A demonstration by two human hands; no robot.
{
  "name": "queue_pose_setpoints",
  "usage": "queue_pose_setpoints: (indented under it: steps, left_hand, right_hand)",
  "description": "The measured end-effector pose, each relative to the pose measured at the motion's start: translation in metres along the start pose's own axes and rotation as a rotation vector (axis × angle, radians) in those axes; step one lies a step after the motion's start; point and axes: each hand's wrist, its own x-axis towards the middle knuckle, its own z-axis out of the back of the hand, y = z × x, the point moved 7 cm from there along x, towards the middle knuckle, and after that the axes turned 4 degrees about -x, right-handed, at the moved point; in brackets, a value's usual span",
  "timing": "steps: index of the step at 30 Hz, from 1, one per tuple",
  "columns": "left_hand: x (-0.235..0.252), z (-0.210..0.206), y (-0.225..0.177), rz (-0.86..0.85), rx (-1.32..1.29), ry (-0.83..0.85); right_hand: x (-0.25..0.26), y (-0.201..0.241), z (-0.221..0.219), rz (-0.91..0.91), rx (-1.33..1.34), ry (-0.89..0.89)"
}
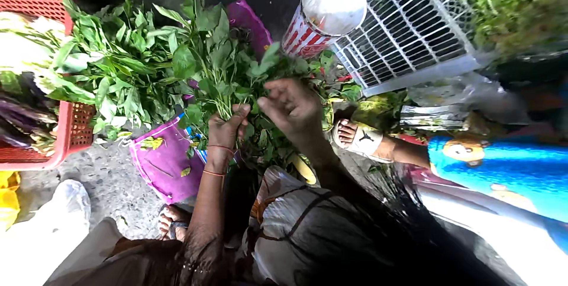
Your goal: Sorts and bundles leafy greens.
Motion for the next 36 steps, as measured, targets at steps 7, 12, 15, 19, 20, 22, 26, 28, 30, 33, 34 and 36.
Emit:
queue_pose_setpoints:
  steps: [7,12,15,19,20,22,26,28,30,33,34,36]
  left_hand:
    - [-0.003,-0.004,0.000,-0.002,0.029,-0.011]
    - [-0.001,-0.018,-0.003,0.070,-0.221,0.100]
    - [0.006,-0.022,-0.013,-0.009,-0.335,0.108]
    - [0.014,-0.040,-0.013,-0.210,-0.376,0.085]
    - [0.011,-0.047,-0.005,-0.225,-0.326,0.077]
    - [0.005,-0.054,0.012,-0.183,-0.332,0.039]
    - [0.011,-0.026,0.007,-0.152,-0.416,-0.103]
    - [0.018,0.007,-0.016,-0.226,-0.385,-0.147]
    - [0.017,0.048,-0.049,-0.322,-0.339,-0.203]
    - [0.003,0.104,-0.096,-0.477,-0.346,-0.341]
    - [0.000,0.120,-0.104,-0.510,-0.354,-0.352]
    - [-0.003,0.127,-0.109,-0.544,-0.344,-0.353]
  right_hand:
    - [0.014,0.005,-0.025,0.030,0.099,0.014]
    - [0.006,-0.024,0.005,-0.236,0.375,-0.054]
    - [-0.016,-0.037,0.004,-0.336,0.365,-0.173]
    - [-0.030,-0.023,-0.025,-0.286,0.442,-0.235]
    - [-0.025,-0.019,-0.034,-0.279,0.489,-0.243]
    - [-0.016,-0.019,-0.048,-0.271,0.523,-0.283]
    - [-0.013,-0.017,-0.074,-0.305,0.541,-0.166]
    - [-0.015,-0.014,-0.077,-0.267,0.540,-0.054]
    - [-0.020,-0.031,-0.062,-0.235,0.396,-0.004]
    - [-0.032,-0.098,-0.023,-0.306,-0.186,-0.007]
    - [-0.038,-0.131,-0.015,-0.429,-0.342,0.013]
    - [-0.050,-0.189,-0.009,-0.669,-0.461,0.015]
